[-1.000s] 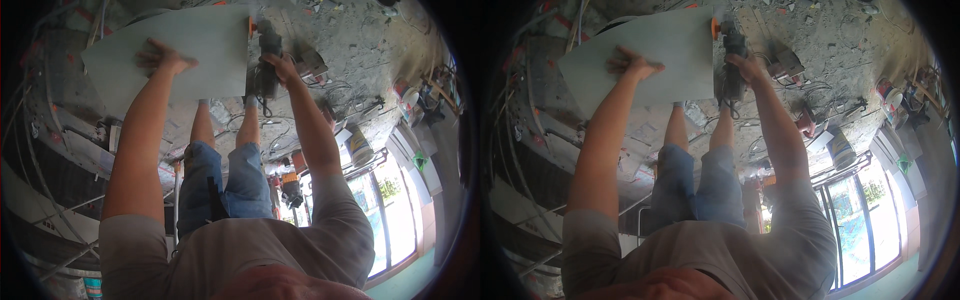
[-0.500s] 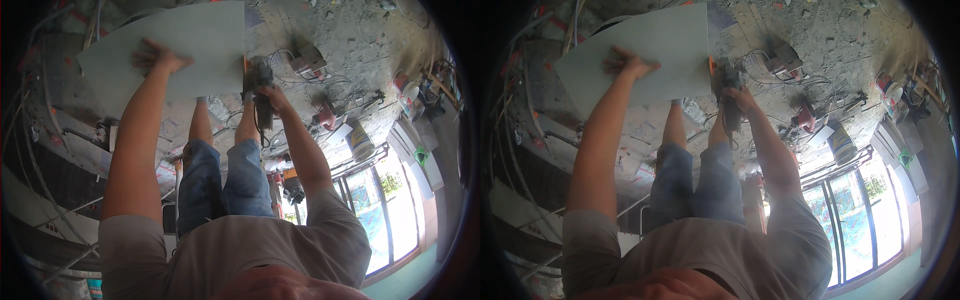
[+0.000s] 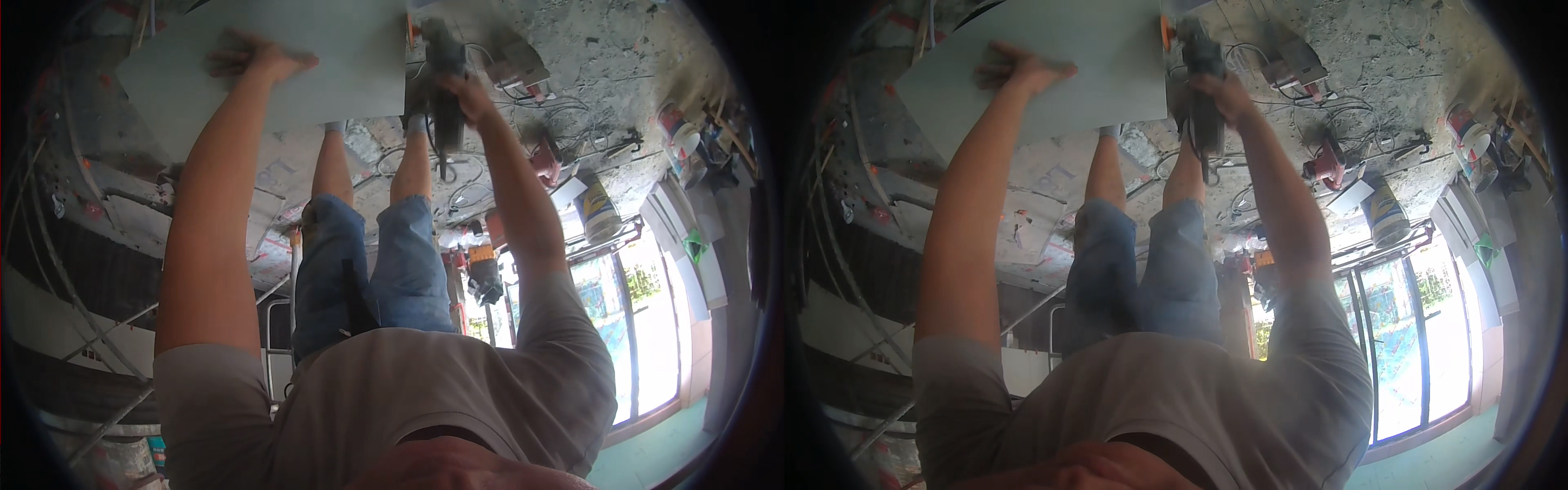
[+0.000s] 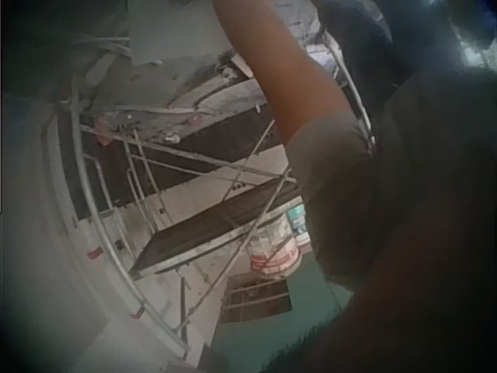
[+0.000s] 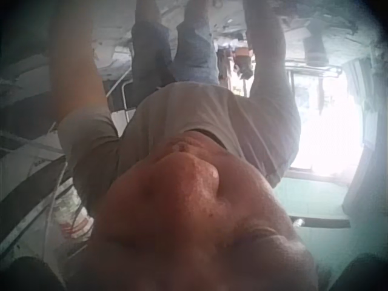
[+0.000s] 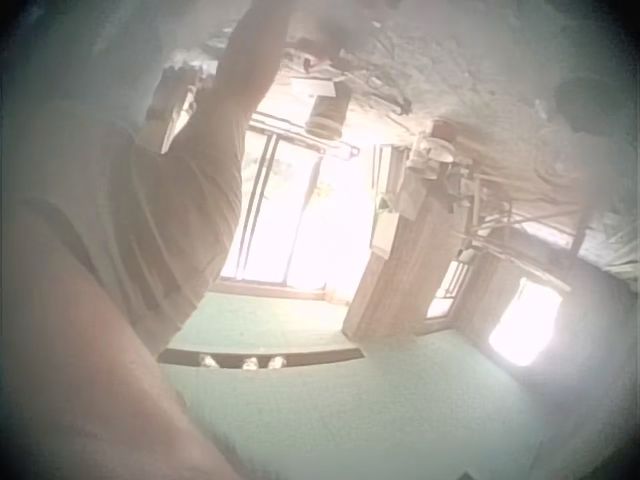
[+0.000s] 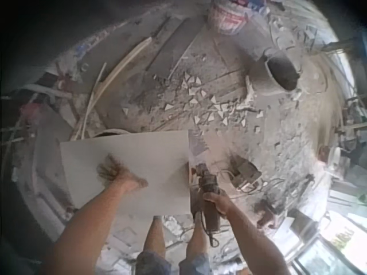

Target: Measuring and cutting a ceramic tile using a tape measure, pencil, and angle grinder.

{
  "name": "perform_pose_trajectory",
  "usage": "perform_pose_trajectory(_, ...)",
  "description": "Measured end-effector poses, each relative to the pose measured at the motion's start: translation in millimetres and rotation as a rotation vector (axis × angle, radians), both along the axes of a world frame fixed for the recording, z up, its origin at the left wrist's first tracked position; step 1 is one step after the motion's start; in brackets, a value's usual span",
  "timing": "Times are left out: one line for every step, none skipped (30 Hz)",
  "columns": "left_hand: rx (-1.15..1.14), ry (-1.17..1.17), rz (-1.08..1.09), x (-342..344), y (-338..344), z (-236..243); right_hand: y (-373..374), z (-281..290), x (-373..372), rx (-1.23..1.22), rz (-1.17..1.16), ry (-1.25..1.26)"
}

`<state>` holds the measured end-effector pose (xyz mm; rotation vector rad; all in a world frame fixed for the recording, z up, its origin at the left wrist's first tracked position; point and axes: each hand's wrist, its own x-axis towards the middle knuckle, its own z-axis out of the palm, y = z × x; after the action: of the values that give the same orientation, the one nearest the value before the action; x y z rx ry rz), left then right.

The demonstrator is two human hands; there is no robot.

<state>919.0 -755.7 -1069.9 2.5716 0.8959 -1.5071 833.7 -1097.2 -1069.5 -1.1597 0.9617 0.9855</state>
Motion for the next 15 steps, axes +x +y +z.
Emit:
perform_pose_trajectory(0.044, -0.016, -0.059, -2, 1, -5, 0, 7, -21, -0.012, -0.016, 0.005)
perform_pose_trajectory(0.049, -0.015, -0.058, -5, 4, -6, 2, 13, -41, -0.019, -0.032, 0.009)
perform_pose_trajectory(0.021, -0.026, -0.062, -5, 5, -7, 1, 19, -61, -0.013, -0.024, 0.049)
perform_pose_trajectory(-0.004, -0.037, -0.067, -6, 6, -7, 3, 24, -78, -0.004, -0.017, 0.09)
perform_pose_trajectory(-0.002, -0.036, -0.069, -5, 5, -7, 6, 31, -93, -0.002, -0.019, 0.091)
perform_pose_trajectory(0.003, -0.006, -0.076, -4, 5, -6, 8, 38, -106, 0.011, -0.042, 0.108)
perform_pose_trajectory(0.007, 0.022, -0.083, -3, 3, -5, 9, 43, -115, 0.023, -0.066, 0.124)
perform_pose_trajectory(0.008, 0.022, -0.089, -5, 5, -8, 10, 46, -124, 0.025, -0.072, 0.124)
perform_pose_trajectory(0.007, -0.031, -0.069, -8, 9, -11, 10, 48, -131, 0.012, -0.07, 0.161)
perform_pose_trajectory(0.004, -0.083, -0.048, -10, 10, -12, 10, 51, -137, -0.001, -0.069, 0.199)
perform_pose_trajectory(0.006, -0.082, -0.052, -10, 11, -12, 10, 53, -142, 0.002, -0.072, 0.2)
perform_pose_trajectory(0.008, -0.065, -0.079, -11, 13, -13, 10, 55, -146, 0.023, -0.067, 0.249)
perform_pose_trajectory(0.007, -0.049, -0.105, -10, 10, -12, 8, 56, -150, 0.04, -0.062, 0.298)
perform_pose_trajectory(0.007, -0.048, -0.108, -8, 8, -10, 7, 54, -154, 0.04, -0.065, 0.299)
perform_pose_trajectory(-0.009, -0.033, -0.102, -7, 6, -9, 7, 50, -157, 0.035, -0.091, 0.3)
